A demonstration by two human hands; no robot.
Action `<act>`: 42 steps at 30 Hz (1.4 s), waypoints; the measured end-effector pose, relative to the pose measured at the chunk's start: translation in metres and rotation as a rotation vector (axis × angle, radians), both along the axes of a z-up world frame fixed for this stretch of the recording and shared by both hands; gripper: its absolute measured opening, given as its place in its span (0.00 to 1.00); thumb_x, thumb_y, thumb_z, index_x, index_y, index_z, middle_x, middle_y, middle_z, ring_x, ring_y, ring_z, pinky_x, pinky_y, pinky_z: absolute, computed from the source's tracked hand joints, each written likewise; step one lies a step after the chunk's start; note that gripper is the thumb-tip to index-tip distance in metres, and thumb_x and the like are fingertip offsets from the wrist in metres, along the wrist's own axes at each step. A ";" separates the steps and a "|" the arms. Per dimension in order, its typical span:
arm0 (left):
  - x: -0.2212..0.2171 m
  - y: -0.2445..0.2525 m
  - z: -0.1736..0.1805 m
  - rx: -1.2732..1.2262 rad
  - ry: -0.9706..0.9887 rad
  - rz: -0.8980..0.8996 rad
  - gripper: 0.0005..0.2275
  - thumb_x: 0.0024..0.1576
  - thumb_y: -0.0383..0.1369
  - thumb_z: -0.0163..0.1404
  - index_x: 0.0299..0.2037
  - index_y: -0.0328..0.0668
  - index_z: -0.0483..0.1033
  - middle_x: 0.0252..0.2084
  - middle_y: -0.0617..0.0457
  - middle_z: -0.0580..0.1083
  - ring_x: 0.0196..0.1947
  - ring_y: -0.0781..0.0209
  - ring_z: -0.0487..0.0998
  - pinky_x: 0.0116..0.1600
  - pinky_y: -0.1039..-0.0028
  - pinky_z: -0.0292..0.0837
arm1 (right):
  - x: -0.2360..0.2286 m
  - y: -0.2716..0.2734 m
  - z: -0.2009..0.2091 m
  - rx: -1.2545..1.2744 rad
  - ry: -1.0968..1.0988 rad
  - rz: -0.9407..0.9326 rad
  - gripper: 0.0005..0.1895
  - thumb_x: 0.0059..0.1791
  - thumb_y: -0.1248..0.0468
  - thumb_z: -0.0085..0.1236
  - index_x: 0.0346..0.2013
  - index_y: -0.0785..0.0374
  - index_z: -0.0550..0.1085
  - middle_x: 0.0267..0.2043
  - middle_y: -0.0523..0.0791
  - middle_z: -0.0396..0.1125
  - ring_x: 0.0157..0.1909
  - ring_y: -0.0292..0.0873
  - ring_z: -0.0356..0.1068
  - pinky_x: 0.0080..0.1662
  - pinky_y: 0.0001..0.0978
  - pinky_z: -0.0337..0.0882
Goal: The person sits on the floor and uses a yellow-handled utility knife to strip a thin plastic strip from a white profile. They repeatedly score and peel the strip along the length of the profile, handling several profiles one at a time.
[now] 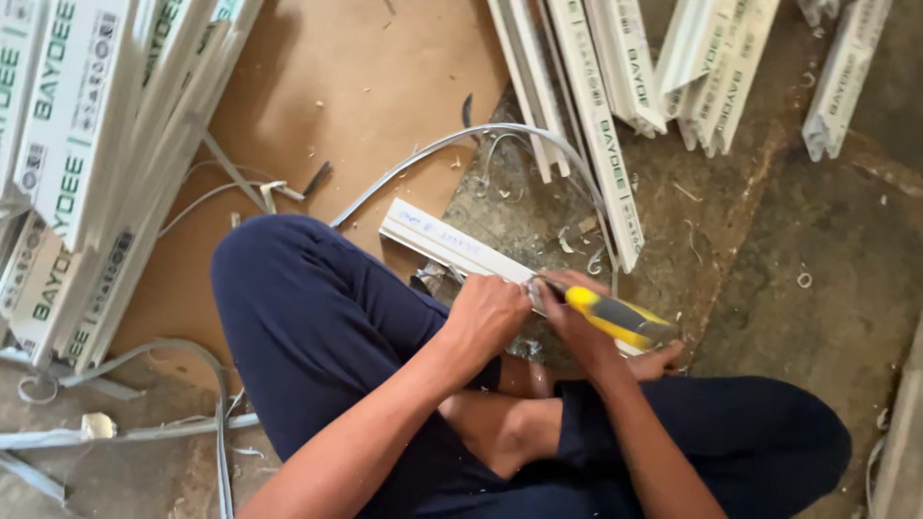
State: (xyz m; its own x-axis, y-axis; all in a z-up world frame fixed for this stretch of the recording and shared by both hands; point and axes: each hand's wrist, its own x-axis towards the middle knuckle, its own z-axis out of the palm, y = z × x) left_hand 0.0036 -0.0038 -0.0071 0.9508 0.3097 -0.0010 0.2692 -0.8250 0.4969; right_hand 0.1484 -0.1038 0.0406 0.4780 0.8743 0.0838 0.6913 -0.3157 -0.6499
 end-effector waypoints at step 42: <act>0.002 0.012 0.011 0.048 -0.050 -0.075 0.15 0.56 0.29 0.48 0.50 0.29 0.78 0.23 0.49 0.78 0.29 0.51 0.80 0.28 0.62 0.72 | -0.009 -0.043 0.001 0.020 0.544 -0.313 0.22 0.46 0.73 0.63 0.53 0.66 0.68 0.42 0.44 0.75 0.44 0.35 0.74 0.47 0.25 0.73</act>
